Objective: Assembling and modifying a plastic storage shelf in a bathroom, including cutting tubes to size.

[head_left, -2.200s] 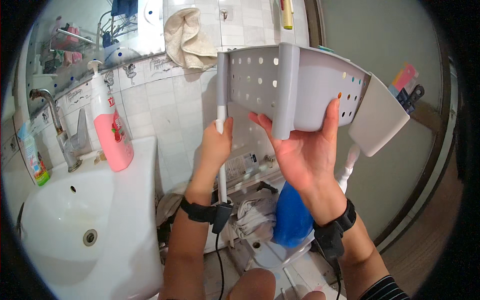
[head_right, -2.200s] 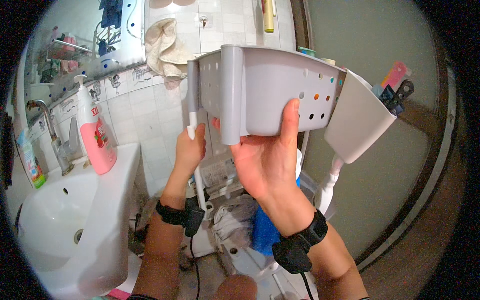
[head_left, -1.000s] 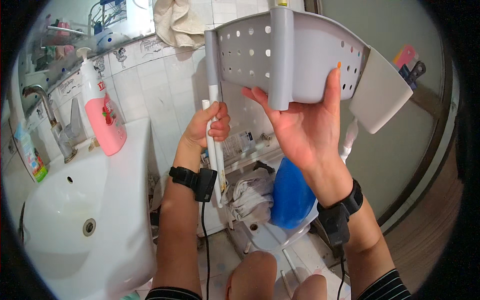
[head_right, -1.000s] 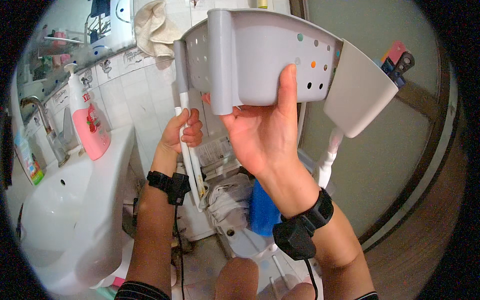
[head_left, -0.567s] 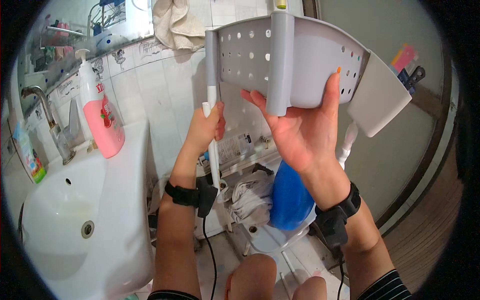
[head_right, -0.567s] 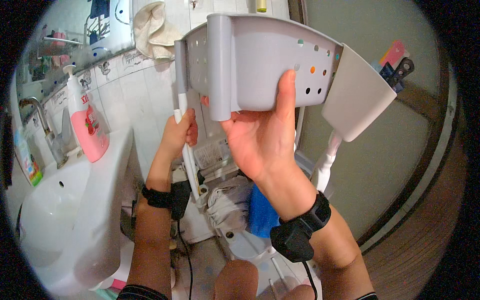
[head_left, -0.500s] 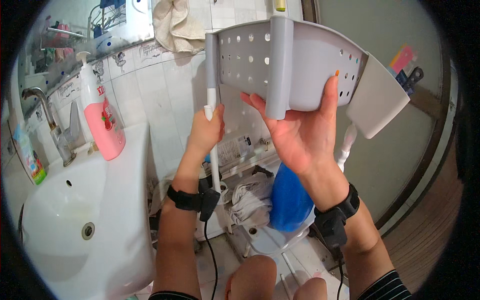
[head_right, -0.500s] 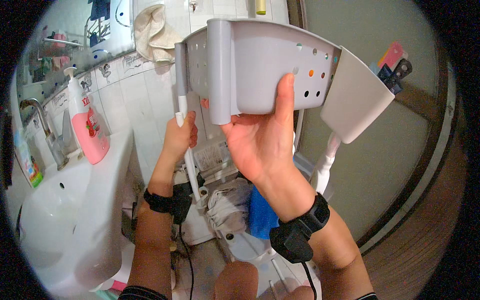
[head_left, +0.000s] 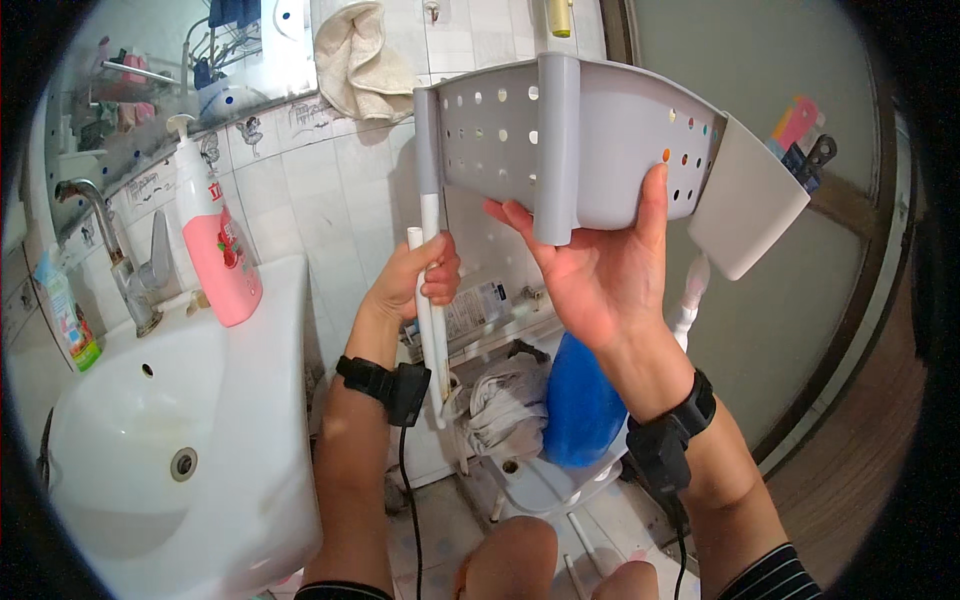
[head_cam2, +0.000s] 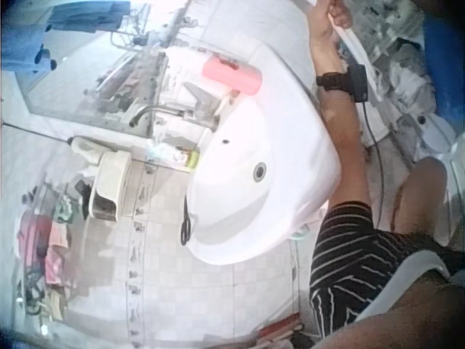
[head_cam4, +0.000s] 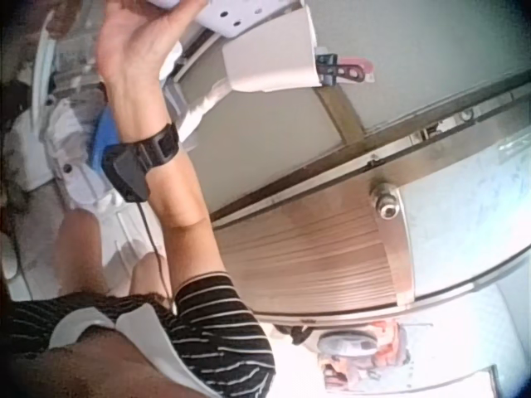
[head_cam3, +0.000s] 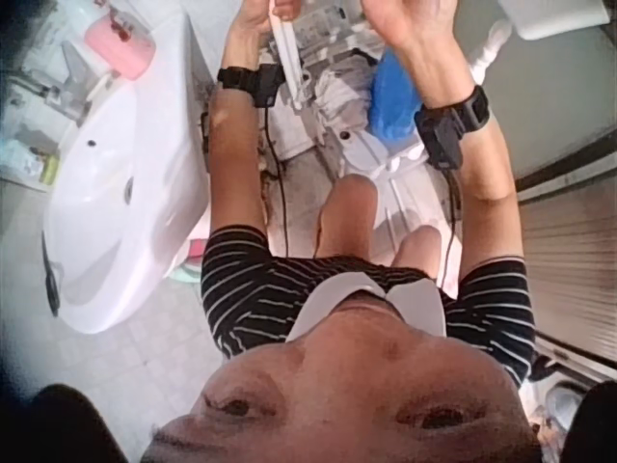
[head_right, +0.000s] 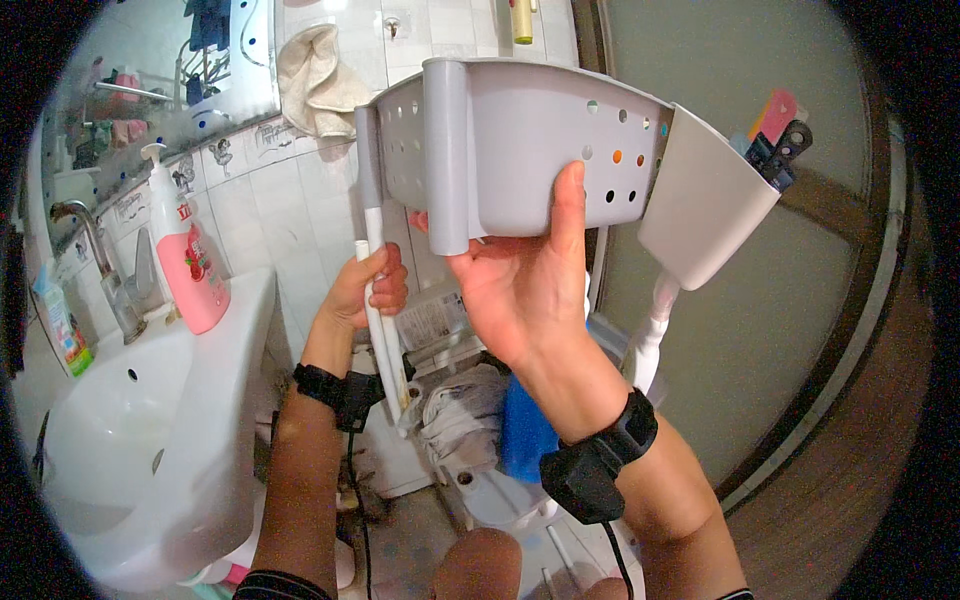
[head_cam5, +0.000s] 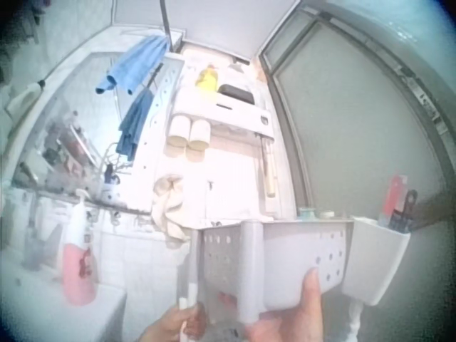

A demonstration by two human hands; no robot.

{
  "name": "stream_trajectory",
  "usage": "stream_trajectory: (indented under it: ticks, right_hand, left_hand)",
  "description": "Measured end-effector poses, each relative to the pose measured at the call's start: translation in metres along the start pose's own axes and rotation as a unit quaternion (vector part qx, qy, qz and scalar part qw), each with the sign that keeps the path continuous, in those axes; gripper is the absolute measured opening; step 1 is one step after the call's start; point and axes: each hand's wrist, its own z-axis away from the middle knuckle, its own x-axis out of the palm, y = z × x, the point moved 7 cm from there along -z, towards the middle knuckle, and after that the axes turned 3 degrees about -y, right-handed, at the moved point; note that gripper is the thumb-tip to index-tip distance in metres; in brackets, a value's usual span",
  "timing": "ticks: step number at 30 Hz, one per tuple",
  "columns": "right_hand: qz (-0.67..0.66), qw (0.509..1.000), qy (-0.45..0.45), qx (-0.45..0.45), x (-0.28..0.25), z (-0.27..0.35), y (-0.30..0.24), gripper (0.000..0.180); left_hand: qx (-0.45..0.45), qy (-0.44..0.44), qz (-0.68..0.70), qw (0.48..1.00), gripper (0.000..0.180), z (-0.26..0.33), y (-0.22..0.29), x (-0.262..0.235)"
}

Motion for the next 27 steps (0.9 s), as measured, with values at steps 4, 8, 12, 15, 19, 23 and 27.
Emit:
stream_trajectory:
  ticks: [4, 8, 12, 15, 19, 23, 27]
  right_hand:
    - [-0.010, 1.000, 0.001, 0.014, -0.001, 0.001, 0.002, 0.075]
    - [-0.006, 1.000, 0.003, 0.009, -0.004, 0.000, 0.002, 0.074]
    - [-0.003, 1.000, 0.003, 0.007, -0.003, 0.000, 0.001, 0.073]
    - [-0.008, 1.000, 0.006, 0.004, -0.001, 0.001, -0.001, 0.072]
    - [-0.009, 1.000, -0.004, 0.005, -0.003, 0.001, 0.001, 0.073]
    - [-0.004, 1.000, -0.001, 0.014, -0.004, 0.002, -0.001, 0.074]
    - [-0.005, 1.000, 0.003, 0.010, 0.003, 0.002, -0.002, 0.076]
  left_hand:
    - [-0.029, -0.057, 0.083, 0.995, 0.028, 0.003, -0.004, 0.005]
    - [0.019, 0.153, -0.095, 0.983, 0.028, 0.008, -0.001, 0.002]
    - [0.053, 0.255, -0.212, 0.942, 0.030, 0.009, -0.004, -0.004]
    - [0.128, 0.379, -0.425, 0.812, 0.032, 0.012, 0.005, -0.009]
    - [0.098, 0.383, -0.389, 0.832, 0.030, 0.023, 0.013, 0.000]
    - [0.014, 0.082, -0.019, 0.996, 0.028, 0.008, -0.010, 0.005]
    - [-0.021, -0.112, 0.110, 0.987, 0.029, 0.006, -0.010, 0.012]
